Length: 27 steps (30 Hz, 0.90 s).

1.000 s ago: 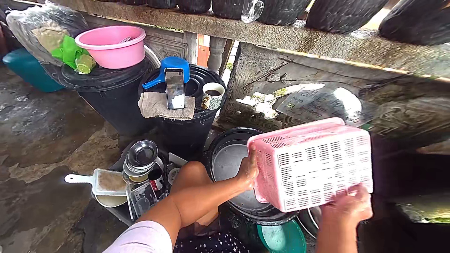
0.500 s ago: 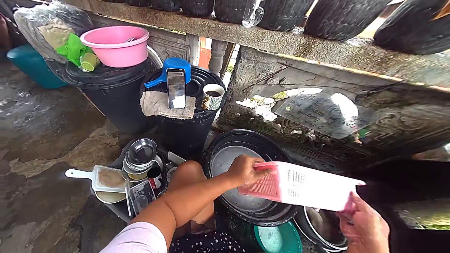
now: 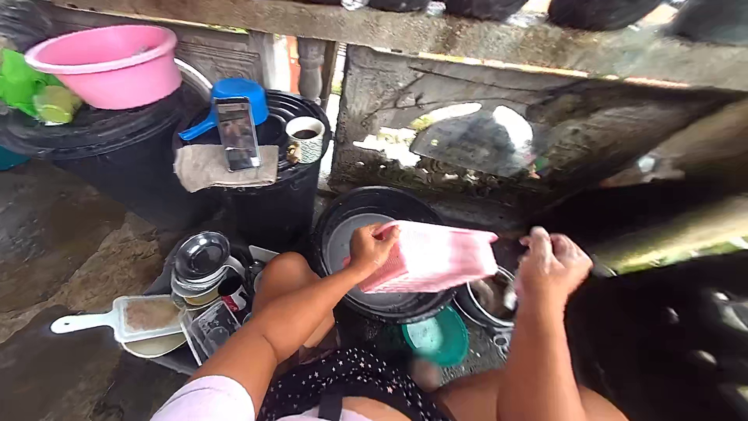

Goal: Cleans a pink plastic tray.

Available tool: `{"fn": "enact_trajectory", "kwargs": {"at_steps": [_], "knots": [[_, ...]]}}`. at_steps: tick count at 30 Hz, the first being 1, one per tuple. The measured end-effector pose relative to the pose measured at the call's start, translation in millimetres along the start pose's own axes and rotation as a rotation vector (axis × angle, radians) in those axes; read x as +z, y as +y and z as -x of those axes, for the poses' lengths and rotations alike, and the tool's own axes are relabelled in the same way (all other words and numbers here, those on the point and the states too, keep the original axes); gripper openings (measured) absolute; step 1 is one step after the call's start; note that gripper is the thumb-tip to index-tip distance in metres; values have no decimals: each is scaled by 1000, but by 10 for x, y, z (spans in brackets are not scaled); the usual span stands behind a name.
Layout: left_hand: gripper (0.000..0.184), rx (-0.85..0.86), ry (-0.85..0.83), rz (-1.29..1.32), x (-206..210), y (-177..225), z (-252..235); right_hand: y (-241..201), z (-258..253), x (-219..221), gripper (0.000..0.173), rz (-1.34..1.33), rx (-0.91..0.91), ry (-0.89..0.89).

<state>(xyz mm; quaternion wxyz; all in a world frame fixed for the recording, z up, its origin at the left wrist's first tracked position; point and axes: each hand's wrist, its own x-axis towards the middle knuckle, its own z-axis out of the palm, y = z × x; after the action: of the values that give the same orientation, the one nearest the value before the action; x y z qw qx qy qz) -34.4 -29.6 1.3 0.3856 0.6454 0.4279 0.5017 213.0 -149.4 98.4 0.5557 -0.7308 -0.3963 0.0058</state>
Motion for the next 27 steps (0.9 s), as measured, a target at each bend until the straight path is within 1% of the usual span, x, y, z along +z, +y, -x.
{"fn": "enact_trajectory", "kwargs": {"at_steps": [1,2,3,4,5,6,7,8,10,11,12,14,15,16,17,18,19,20,22,23,25,27], "knots": [[39,5,-7,-26,64,-41,27,-82,-4,84,26,-224,40,-5],[39,18,-7,-37,127,-70,55,-174,7,162,22,-430,85,-47],[40,19,-2,-43,183,-84,76,-259,36,239,21,-579,102,-102],[41,8,-1,-51,233,-88,93,-346,94,316,20,-669,91,-155],[41,-12,-5,-47,273,-93,107,-423,178,401,16,-696,68,-193],[39,-37,-9,-38,300,-99,112,-460,277,509,13,-647,34,-215],[38,-64,-16,-26,313,-100,116,-446,406,634,13,-522,-19,-222],[36,-86,-29,-5,317,-94,119,-391,565,751,20,-339,-80,-250],[31,-80,-63,52,290,-52,123,-200,857,951,45,86,-188,-356],[30,-70,-77,72,261,-24,120,-64,908,1019,56,225,-252,-378],[30,-54,-88,80,229,-3,122,93,867,1046,60,271,-285,-379],[32,-10,-102,81,166,12,163,487,580,992,59,203,-255,-361],[32,20,-103,94,136,16,193,670,392,932,58,194,-204,-338],[32,55,-104,103,112,20,228,786,222,869,55,215,-113,-311],[32,87,-113,104,103,21,266,815,101,817,52,270,6,-303],[33,105,-130,92,113,26,301,748,44,791,51,343,111,-328],[34,106,-146,68,135,39,320,623,65,805,50,404,146,-369],[34,85,-164,46,161,52,322,454,185,850,49,422,118,-402],[37,20,-213,19,200,39,288,131,620,984,46,342,-38,-440],[39,-3,-244,12,213,14,271,21,860,1038,48,281,-119,-462],[43,17,-292,7,214,-15,251,-44,1136,1109,54,181,-228,-474],[45,87,-302,9,181,43,262,137,1007,1074,55,128,-259,-452]]}}
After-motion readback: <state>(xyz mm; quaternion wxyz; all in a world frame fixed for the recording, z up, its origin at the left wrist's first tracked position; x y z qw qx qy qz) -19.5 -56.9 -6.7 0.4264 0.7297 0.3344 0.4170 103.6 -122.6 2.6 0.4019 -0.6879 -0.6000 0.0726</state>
